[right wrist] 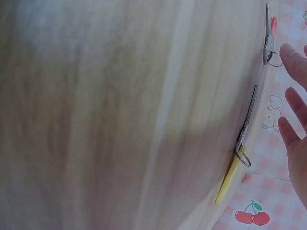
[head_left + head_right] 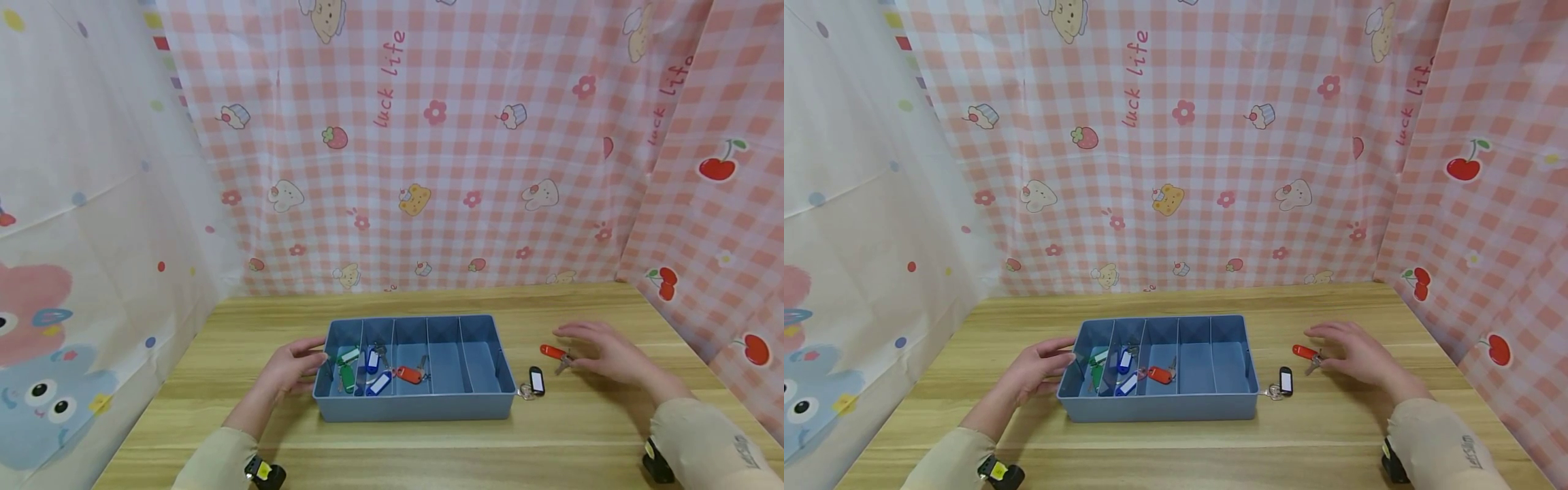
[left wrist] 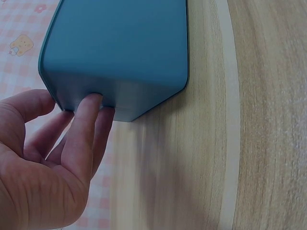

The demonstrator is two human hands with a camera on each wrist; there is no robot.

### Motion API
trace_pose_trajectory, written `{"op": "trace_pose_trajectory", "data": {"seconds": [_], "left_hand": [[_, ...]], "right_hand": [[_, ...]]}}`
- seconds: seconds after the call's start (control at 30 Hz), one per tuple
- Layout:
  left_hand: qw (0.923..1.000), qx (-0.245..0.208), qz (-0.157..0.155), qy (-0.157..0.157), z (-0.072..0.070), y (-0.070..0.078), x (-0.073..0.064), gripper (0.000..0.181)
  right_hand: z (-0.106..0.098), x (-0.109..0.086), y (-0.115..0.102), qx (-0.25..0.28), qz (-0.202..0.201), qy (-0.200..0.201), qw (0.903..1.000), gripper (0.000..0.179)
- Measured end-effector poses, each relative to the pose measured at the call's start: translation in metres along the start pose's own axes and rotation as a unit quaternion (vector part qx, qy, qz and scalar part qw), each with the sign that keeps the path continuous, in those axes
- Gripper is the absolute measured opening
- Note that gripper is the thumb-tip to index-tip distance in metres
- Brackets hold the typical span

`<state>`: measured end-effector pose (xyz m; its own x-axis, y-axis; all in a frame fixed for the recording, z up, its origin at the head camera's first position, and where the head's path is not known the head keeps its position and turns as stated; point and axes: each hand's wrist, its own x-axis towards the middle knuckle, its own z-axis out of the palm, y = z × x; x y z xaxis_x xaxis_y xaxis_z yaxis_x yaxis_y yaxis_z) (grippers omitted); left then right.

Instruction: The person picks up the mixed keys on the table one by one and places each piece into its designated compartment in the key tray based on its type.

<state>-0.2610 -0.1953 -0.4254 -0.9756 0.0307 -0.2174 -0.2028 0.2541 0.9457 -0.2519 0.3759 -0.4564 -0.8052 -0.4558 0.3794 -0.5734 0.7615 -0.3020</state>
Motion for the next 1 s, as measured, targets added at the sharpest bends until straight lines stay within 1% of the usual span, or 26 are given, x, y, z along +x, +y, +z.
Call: {"op": "trace_pose_trajectory", "data": {"seconds": [0.2, 0.3, 0.4, 0.63, 0.8, 1.0], "left_hand": [[1.0, 0.005, -0.002, -0.002, -0.0003, 0.0002, -0.0007, 0.046], [1.0, 0.004, -0.002, -0.002, -0.0002, 0.0003, -0.0009, 0.046], [1.0, -0.002, -0.001, 0.0, 0.0001, 0.0002, -0.0007, 0.046], [0.9999, -0.01, -0.001, -0.007, 0.0, 0.0006, -0.0003, 0.048], [0.9999, -0.011, -0.002, -0.006, -0.0006, 0.0001, 0.0008, 0.047], [0.9999, -0.009, -0.001, -0.009, -0.0001, 0.0003, 0.0006, 0.047]], "right_hand": [[-0.0027, 0.002, 0.0002, 0.002, 0.014, -0.022, 0.9997, 0.05], [-0.0027, 0.0025, 0.001, -0.004, 0.013, -0.027, 0.9995, 0.048], [-0.0017, 0.0027, 0.0023, -0.015, 0.014, -0.027, 0.9994, 0.046], [-0.0008, 0.0056, 0.0052, -0.022, 0.032, -0.048, 0.9981, 0.038], [-0.0006, 0.0065, 0.0038, -0.034, 0.031, -0.051, 0.9976, 0.034], [-0.0002, 0.0074, 0.0032, -0.04, 0.026, -0.045, 0.9978, 0.027]]}}
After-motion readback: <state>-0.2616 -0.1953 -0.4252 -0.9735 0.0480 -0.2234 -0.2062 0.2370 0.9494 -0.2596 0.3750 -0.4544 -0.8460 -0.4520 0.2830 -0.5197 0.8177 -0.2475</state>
